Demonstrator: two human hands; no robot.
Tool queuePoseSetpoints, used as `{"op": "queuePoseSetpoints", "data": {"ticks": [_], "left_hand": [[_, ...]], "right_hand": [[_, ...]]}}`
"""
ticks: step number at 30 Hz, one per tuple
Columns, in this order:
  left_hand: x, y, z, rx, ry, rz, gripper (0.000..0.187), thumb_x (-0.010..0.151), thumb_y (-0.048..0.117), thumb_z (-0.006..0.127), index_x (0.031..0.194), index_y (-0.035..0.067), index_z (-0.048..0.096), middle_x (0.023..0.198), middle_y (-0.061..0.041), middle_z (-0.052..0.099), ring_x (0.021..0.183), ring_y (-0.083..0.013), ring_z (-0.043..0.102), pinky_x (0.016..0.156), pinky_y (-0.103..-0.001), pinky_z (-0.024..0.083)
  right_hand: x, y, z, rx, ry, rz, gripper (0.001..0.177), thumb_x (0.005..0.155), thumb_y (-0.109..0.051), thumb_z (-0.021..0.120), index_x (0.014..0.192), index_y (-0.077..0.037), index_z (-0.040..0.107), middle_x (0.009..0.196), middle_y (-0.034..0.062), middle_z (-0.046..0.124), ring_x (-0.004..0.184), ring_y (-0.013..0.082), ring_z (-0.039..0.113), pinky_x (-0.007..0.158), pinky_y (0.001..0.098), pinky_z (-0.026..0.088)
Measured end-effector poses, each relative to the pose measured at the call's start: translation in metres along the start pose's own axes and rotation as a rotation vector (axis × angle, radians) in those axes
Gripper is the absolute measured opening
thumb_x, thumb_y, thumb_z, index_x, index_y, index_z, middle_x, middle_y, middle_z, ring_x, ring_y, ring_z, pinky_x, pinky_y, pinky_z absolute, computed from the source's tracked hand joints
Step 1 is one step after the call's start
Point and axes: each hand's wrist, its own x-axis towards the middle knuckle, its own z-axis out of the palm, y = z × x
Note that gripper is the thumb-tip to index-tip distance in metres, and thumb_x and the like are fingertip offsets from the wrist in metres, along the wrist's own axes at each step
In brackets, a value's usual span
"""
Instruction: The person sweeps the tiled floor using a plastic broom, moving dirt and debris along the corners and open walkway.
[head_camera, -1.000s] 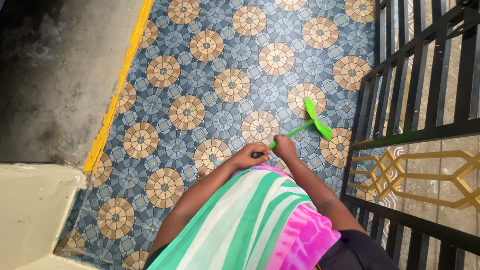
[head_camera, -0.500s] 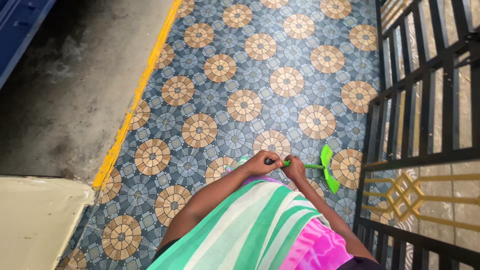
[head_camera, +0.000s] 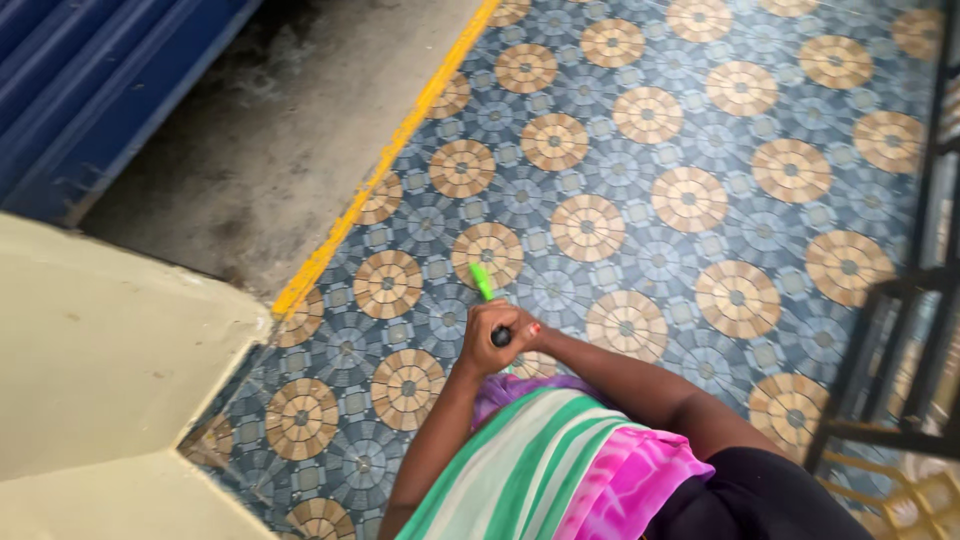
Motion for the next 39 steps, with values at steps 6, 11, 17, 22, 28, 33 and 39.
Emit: {"op": "queuePoseSetpoints", "data": {"ticks": [6,11,17,22,28,33,39], "left_hand": [[-0.043,-0.064,-0.039,0.262,-0.174,-0.133,0.051,0.081,0.051,0.08,0.064,0.008,0.059,0.063,-0.012,0.058,0.063,-0.0318,0.061,0.062,-0.045,0.044],[-0.065,-0.095,-0.013,0.19,-0.374,-0.23,0.06,0.077,0.068,0.073,0.072,0.008,0.069,0.071,-0.014,0.066,0.074,-0.036,0.066,0.072,-0.047,0.049],[-0.028,-0.108,-0.034,0.066,-0.4,-0.41,0.061,0.085,0.065,0.064,0.072,0.005,0.063,0.059,-0.013,0.051,0.058,-0.0291,0.051,0.06,-0.044,0.042],[-0.006,-0.093,-0.028,0.014,-0.496,-0.309,0.062,0.083,0.063,0.067,0.067,0.004,0.055,0.056,-0.012,0.049,0.054,-0.0277,0.05,0.056,-0.043,0.042],[-0.006,-0.099,0.005,-0.021,-0.596,0.069,0.056,0.089,0.062,0.065,0.079,0.007,0.061,0.073,-0.011,0.063,0.076,-0.0295,0.063,0.078,-0.044,0.046],[-0.021,-0.119,0.008,-0.199,-0.651,0.16,0.047,0.101,0.049,0.056,0.085,0.006,0.062,0.087,-0.013,0.065,0.09,-0.0308,0.063,0.084,-0.04,0.047],[-0.045,-0.143,-0.03,-0.431,-0.736,-0.012,0.042,0.106,0.031,0.05,0.075,0.003,0.056,0.071,-0.008,0.053,0.073,-0.0234,0.052,0.074,-0.038,0.042]], "right_hand": [[0.051,0.003,0.093,0.938,-0.109,0.327,0.067,0.082,-0.053,0.076,0.125,-0.003,0.067,0.125,0.0095,0.069,0.115,0.0184,0.063,0.101,0.0332,0.051],[0.023,0.007,0.092,0.913,-0.237,0.617,0.098,0.07,-0.083,0.07,0.13,-0.006,0.058,0.133,0.017,0.061,0.123,0.0228,0.059,0.11,0.0395,0.047],[0.054,0.006,0.1,1.366,0.245,0.473,0.096,0.062,-0.094,0.059,0.111,-0.011,0.061,0.117,0.0207,0.064,0.111,0.033,0.062,0.098,0.0487,0.049],[0.052,0.005,0.076,1.1,0.252,0.426,0.093,0.065,-0.09,0.059,0.113,-0.01,0.062,0.12,0.0209,0.065,0.113,0.0348,0.064,0.099,0.0489,0.051],[0.018,-0.003,0.015,0.696,0.128,0.468,0.083,0.084,-0.066,0.067,0.135,0.0,0.061,0.138,0.0186,0.062,0.123,0.033,0.065,0.103,0.0467,0.054],[0.02,-0.008,0.001,-0.195,0.106,0.798,0.057,0.08,-0.045,0.076,0.125,-0.013,0.063,0.13,0.0152,0.064,0.108,0.0372,0.069,0.088,0.0468,0.057],[0.02,-0.004,0.013,-0.629,0.042,0.838,0.041,0.082,-0.04,0.079,0.109,-0.012,0.064,0.123,0.0171,0.057,0.101,0.0413,0.068,0.083,0.0497,0.054]]}}
